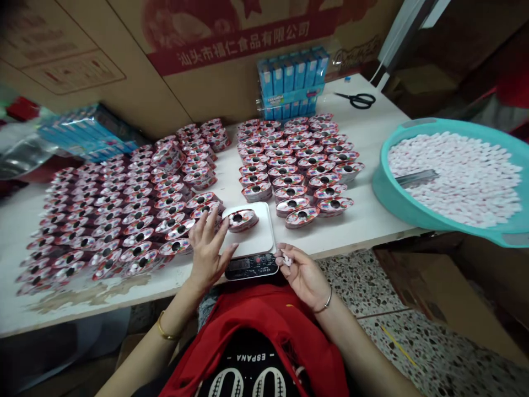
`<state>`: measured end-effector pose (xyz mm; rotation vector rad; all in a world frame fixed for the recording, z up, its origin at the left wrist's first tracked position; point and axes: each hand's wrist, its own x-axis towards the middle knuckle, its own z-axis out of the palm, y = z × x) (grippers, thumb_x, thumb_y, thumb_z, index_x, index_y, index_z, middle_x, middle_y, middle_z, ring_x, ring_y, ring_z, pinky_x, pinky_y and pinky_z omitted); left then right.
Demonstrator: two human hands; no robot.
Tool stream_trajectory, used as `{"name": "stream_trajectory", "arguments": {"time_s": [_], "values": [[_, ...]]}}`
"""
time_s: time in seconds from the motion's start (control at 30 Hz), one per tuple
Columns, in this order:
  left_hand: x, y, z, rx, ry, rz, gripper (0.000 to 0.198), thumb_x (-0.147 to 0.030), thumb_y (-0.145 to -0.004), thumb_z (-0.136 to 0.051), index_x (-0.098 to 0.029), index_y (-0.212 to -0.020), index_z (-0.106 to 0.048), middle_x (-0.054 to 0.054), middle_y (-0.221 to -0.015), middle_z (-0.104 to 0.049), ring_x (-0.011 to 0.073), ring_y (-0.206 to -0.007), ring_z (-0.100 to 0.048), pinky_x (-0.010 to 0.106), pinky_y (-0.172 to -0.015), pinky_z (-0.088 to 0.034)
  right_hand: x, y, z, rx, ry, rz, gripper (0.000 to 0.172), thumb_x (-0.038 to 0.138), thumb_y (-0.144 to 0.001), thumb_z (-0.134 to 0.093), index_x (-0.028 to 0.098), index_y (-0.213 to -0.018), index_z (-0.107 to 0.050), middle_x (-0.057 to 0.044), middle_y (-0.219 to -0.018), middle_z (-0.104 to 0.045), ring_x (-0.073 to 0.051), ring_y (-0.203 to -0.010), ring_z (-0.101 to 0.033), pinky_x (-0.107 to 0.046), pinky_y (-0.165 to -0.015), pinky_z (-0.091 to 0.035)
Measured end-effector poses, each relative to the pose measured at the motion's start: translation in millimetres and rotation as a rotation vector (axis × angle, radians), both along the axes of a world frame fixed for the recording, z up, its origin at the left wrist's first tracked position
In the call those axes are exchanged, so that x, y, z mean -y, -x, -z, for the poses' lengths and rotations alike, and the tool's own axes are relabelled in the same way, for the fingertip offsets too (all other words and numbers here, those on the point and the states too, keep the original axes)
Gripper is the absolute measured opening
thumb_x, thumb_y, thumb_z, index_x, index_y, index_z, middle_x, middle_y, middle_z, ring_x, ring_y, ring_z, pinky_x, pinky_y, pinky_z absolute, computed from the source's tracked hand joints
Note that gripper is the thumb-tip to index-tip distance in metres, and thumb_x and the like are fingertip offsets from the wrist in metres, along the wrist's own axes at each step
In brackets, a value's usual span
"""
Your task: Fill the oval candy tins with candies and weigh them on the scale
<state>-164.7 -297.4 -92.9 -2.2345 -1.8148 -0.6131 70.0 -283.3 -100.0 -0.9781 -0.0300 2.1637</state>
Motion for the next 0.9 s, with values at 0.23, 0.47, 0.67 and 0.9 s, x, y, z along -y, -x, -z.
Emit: {"name": "stream_trajectory", "arguments": {"time_s": [0.23,0.47,0.67,0.9], "values": [[-26,-8,-10.6,0.041,0.006,0.020,0.051,-0.043,-0.086,-0.058,-0.017,-0.129,-0.049,0.016,-0.130,-0.055,0.0307,-0.123,-0.048,0.046,-0.101,-0.033,-1,-1,7.7,-0.014,0.062,0.012,0.018,0.010,-0.066,-0.072,0.011,-0.084,-0.070,-0.002,-0.074,-0.063,-0.007,-0.064,-0.058,-0.012,-0.050,-0.046],[-74,9,-34.7,0.094,0.144,0.128,0.037,-0.026,-0.087,-0.054,-0.018,-0.123,-0.049,0.009,-0.102,-0.063,0.0213,-0.094,-0.058,0.033,-0.080,-0.046,-3,-2,7.2,0.059,-0.059,0.038,0.024,0.025,-0.066,-0.078,0.013,-0.086,-0.072,-0.004,-0.078,-0.065,-0.011,-0.067,-0.059,-0.018,-0.054,-0.046],[-183,46,-78.4,0.066,0.082,-0.093,0.026,-0.030,-0.082,-0.059,-0.020,-0.106,-0.056,0.010,-0.101,-0.064,0.0239,-0.090,-0.060,0.034,-0.075,-0.047,-2,-9,8.2,0.137,-0.082,0.025,0.034,0.040,-0.067,-0.077,0.012,-0.085,-0.073,-0.005,-0.072,-0.064,-0.012,-0.061,-0.058,-0.020,-0.047,-0.041],[-231,49,-43.1,0.012,0.473,-0.033,0.026,-0.030,-0.071,-0.068,-0.018,-0.094,-0.063,0.006,-0.086,-0.068,0.0208,-0.077,-0.062,0.029,-0.067,-0.046,1,-13,13.8,0.233,-0.043,-0.020,0.032,0.039,-0.062,-0.081,0.014,-0.079,-0.075,-0.006,-0.071,-0.065,-0.012,-0.059,-0.058,-0.019,-0.045,-0.040]]}}
